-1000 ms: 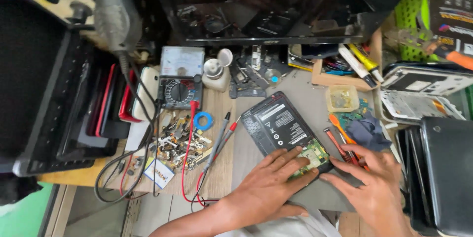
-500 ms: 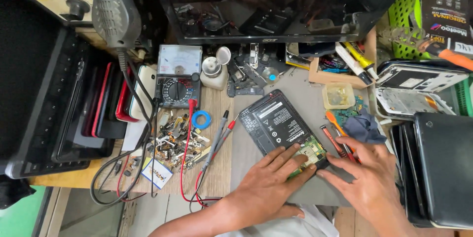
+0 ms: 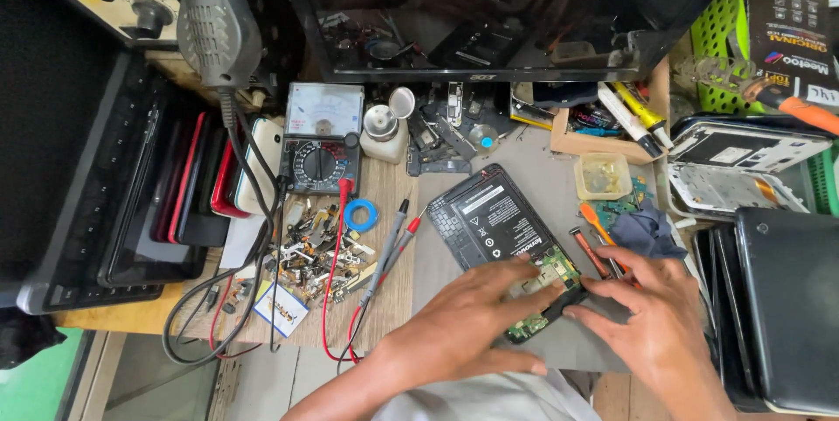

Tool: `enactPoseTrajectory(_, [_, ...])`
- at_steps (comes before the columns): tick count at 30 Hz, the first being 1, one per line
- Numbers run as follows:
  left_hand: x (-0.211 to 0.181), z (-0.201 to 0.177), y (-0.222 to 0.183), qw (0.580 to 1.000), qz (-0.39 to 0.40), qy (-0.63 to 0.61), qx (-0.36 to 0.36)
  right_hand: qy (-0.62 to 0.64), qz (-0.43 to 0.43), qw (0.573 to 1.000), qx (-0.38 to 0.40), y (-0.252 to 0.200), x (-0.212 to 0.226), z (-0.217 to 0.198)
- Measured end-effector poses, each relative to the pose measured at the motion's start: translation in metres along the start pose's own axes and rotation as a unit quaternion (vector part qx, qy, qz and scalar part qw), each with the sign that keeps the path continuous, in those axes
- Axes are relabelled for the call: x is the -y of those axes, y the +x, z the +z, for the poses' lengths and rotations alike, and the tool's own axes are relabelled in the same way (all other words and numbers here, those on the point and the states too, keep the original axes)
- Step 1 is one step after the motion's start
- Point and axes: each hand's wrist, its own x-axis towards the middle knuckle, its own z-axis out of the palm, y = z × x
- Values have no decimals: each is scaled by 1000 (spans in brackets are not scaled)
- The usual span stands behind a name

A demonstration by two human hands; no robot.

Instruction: Reassembling a tablet by connecting internal ribbon cables, securing components with a screwdriver, and snapping the back cover into place.

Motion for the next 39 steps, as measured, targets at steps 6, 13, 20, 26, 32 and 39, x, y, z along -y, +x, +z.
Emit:
enactPoseTrajectory(6, [16,-13,15,934,-250,158,-199,10,63,996,68,-1,-3,2])
enactPoseTrajectory(13, [35,-5,28,857,-350,346,-154,53,150,980,117,-4,4,-1])
enactPoseTrajectory(20, [75,7,43,835,-405,328,-176,98,194,966,143,-19,27,-6])
enactPoseTrajectory(26, [19,-51,38,886,-390,123,-220,172,246,951,67,-35,37,-1])
enactPoseTrajectory(32, [-9,-71,29,877,-352,-176,-274,244,295,922,59,-28,45,-12])
enactPoseTrajectory(39, [-28,-60,13,833,-266,-355,-330,348,282,894,19,-29,41,-10])
